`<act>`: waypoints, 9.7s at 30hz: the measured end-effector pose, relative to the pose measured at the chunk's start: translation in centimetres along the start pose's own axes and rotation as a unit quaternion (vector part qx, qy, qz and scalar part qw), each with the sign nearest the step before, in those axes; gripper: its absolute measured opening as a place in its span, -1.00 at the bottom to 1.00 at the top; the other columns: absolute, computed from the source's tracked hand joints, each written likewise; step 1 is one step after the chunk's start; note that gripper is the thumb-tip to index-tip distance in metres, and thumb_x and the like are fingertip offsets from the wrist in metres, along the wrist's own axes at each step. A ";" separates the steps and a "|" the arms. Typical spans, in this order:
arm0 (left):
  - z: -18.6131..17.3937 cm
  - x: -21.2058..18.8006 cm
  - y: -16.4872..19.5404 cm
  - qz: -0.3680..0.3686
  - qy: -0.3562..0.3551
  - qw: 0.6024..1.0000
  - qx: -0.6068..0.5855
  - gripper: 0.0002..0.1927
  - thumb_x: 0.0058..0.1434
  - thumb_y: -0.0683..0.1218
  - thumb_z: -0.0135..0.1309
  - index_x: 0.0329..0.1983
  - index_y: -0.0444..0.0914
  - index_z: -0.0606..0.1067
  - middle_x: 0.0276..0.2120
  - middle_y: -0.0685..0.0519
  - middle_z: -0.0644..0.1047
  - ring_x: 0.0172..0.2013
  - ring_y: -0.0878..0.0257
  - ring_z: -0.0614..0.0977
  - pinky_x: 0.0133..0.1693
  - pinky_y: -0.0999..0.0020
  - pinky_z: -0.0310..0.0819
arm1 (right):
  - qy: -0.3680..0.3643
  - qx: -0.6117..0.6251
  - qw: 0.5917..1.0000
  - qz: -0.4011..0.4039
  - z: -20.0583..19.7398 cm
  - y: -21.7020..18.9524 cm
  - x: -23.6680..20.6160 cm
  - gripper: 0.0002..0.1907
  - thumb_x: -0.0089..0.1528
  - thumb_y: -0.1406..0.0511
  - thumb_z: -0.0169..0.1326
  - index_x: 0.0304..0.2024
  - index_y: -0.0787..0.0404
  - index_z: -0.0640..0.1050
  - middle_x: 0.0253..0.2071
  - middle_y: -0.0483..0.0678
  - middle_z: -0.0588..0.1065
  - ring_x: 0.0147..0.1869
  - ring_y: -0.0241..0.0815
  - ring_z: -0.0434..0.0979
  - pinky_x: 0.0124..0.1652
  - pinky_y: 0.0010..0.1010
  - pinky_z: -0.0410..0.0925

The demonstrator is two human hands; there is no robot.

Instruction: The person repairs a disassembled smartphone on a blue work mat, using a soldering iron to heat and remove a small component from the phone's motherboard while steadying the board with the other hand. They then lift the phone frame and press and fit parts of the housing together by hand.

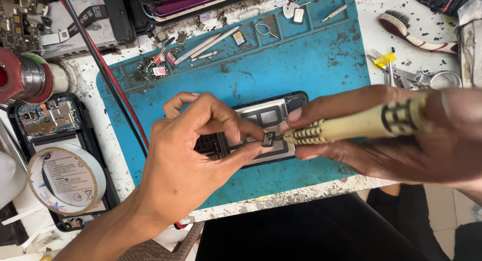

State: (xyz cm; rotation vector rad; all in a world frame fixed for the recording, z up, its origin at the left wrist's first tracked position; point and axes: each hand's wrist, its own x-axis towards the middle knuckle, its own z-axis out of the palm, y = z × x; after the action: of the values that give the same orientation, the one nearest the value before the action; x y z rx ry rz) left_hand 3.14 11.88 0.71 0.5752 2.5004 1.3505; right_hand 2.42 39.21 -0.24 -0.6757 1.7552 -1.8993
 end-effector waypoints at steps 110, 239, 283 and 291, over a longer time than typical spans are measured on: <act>-5.8 -0.6 0.3 0.119 0.041 0.859 0.496 -0.88 0.15 -0.20 0.33 -0.34 -0.29 0.59 -0.25 0.11 0.61 -0.23 0.14 0.50 -0.18 0.13 0.28 | 0.093 -0.235 0.966 -0.047 -3.7 2.1 0.5 -0.64 0.42 0.36 0.08 0.18 0.40 0.30 -0.09 0.07 0.52 0.03 -0.15 0.61 -0.05 -0.43 0.48; -7.9 -1.5 0.7 0.106 0.041 0.893 0.435 -0.88 0.08 -0.18 0.32 -0.36 -0.34 0.65 -0.26 -0.02 0.53 -0.13 0.03 0.53 -0.05 0.15 0.42 | 0.052 -0.162 0.985 -0.033 -8.7 15.3 -19.1 -0.65 0.30 0.09 0.11 0.05 0.09 0.45 -0.13 -0.10 0.53 -0.31 -0.37 0.45 -0.28 -0.48 0.36; 1.0 0.9 1.8 0.213 -0.047 0.975 -0.032 -0.70 0.20 -0.21 0.37 -0.12 -0.27 0.46 -0.19 0.11 0.68 -0.22 0.29 0.73 0.06 0.20 0.59 | 0.054 -0.367 0.918 -0.140 -3.0 0.3 -6.4 -0.50 0.09 0.10 0.37 0.05 -0.17 0.50 -0.25 -0.16 0.54 -0.16 -0.20 0.48 -0.21 -0.28 0.36; 0.4 -0.1 0.3 0.192 -0.081 0.974 -0.089 -0.70 0.27 -0.21 0.33 -0.05 -0.25 0.44 -0.15 0.13 0.69 -0.12 0.31 0.74 0.23 0.11 0.51 | 0.044 -0.201 0.979 -0.011 -1.5 0.3 -3.4 -0.63 0.22 0.25 0.24 0.06 0.11 0.52 -0.07 -0.12 0.67 -0.24 -0.37 0.69 -0.29 -0.51 0.53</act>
State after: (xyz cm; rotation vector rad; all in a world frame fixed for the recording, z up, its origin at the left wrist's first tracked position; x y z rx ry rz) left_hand 3.48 12.26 0.80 1.1210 2.1820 1.5639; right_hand 4.09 42.46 -0.76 -0.7610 2.2264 -1.6197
